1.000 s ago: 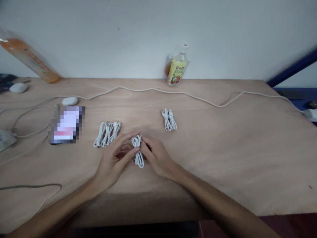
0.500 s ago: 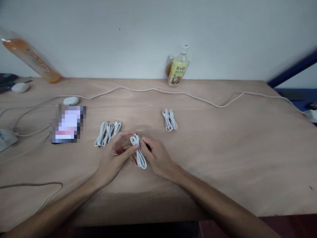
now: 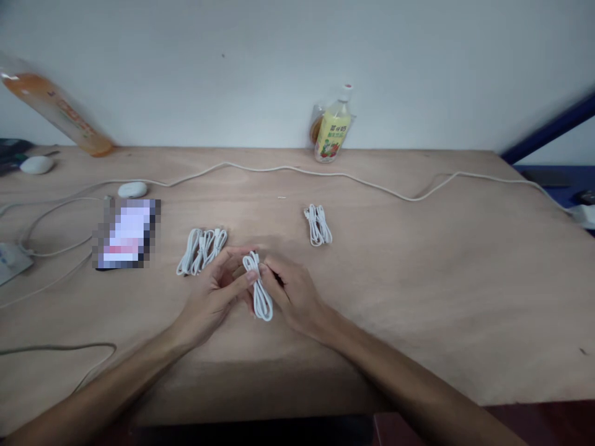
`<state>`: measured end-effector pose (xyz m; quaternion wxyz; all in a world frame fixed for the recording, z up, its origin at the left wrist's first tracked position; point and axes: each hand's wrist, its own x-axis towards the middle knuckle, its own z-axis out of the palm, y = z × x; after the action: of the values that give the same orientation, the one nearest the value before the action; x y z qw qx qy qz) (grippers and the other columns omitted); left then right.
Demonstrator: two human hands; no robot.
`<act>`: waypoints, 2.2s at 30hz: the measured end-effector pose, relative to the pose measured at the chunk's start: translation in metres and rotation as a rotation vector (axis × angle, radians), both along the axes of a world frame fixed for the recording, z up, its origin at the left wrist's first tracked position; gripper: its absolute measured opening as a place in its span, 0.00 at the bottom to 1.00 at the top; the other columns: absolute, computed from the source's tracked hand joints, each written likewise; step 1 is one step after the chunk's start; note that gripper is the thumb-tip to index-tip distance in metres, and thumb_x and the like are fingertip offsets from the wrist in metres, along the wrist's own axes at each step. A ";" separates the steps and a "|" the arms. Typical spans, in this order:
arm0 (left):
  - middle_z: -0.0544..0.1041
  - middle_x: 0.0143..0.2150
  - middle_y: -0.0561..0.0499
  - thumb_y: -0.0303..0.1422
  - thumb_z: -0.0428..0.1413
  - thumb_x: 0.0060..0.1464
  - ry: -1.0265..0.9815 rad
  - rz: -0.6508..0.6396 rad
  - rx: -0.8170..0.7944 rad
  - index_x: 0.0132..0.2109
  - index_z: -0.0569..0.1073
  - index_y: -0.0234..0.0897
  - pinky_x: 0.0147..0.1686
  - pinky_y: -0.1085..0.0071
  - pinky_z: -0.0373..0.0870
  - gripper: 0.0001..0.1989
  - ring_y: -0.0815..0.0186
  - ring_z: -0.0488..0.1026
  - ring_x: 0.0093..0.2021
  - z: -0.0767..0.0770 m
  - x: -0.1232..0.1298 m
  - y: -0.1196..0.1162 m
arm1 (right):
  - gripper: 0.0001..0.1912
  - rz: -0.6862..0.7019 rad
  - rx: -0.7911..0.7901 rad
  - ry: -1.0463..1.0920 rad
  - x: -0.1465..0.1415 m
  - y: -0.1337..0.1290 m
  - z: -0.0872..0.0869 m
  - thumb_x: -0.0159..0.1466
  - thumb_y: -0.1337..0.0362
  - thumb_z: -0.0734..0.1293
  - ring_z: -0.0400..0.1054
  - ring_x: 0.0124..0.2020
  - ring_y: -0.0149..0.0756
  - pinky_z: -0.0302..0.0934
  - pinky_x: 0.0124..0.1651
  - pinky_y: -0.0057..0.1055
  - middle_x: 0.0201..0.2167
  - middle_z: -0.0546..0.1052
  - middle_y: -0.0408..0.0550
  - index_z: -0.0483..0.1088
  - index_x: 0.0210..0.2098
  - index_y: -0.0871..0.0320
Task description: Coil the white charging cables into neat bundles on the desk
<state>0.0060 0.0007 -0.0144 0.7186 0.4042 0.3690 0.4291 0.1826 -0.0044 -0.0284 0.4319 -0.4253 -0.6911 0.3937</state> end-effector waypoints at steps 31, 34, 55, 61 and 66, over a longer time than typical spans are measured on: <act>0.83 0.37 0.52 0.39 0.78 0.50 -0.182 -0.117 -0.345 0.49 0.82 0.36 0.32 0.79 0.79 0.22 0.72 0.79 0.31 0.003 -0.004 0.001 | 0.17 0.039 0.414 -0.239 0.010 0.005 -0.002 0.81 0.63 0.57 0.56 0.23 0.33 0.53 0.30 0.32 0.25 0.68 0.39 0.61 0.32 0.52; 0.83 0.35 0.52 0.38 0.79 0.49 -0.196 -0.114 -0.379 0.47 0.83 0.35 0.32 0.79 0.79 0.22 0.73 0.78 0.30 0.004 -0.004 0.001 | 0.18 0.042 0.450 -0.258 0.011 0.005 -0.003 0.81 0.62 0.56 0.56 0.23 0.33 0.53 0.30 0.33 0.25 0.68 0.40 0.61 0.33 0.52; 0.78 0.30 0.51 0.56 0.63 0.64 -0.182 -0.459 -0.349 0.37 0.75 0.34 0.21 0.76 0.75 0.26 0.68 0.79 0.22 -0.006 -0.005 -0.005 | 0.16 0.016 0.575 -0.181 0.008 -0.001 0.009 0.71 0.76 0.60 0.56 0.23 0.32 0.51 0.28 0.33 0.23 0.66 0.38 0.59 0.30 0.51; 0.75 0.29 0.53 0.60 0.55 0.67 -0.102 -0.538 -0.323 0.36 0.73 0.37 0.19 0.77 0.71 0.29 0.70 0.77 0.21 -0.002 -0.003 -0.006 | 0.17 -0.008 0.576 -0.196 0.007 -0.002 0.007 0.72 0.74 0.60 0.55 0.22 0.32 0.50 0.28 0.34 0.21 0.64 0.38 0.57 0.28 0.51; 0.74 0.24 0.53 0.62 0.52 0.67 -0.092 -0.625 -0.334 0.34 0.74 0.37 0.15 0.76 0.66 0.32 0.69 0.73 0.17 -0.003 -0.004 -0.007 | 0.17 -0.024 0.580 -0.203 0.008 -0.003 0.006 0.72 0.74 0.60 0.55 0.22 0.32 0.50 0.28 0.34 0.22 0.64 0.38 0.57 0.29 0.51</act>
<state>0.0020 -0.0065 -0.0172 0.8870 0.3549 0.2599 0.1402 0.1904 -0.0071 -0.0228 0.4688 -0.3293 -0.8092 0.1303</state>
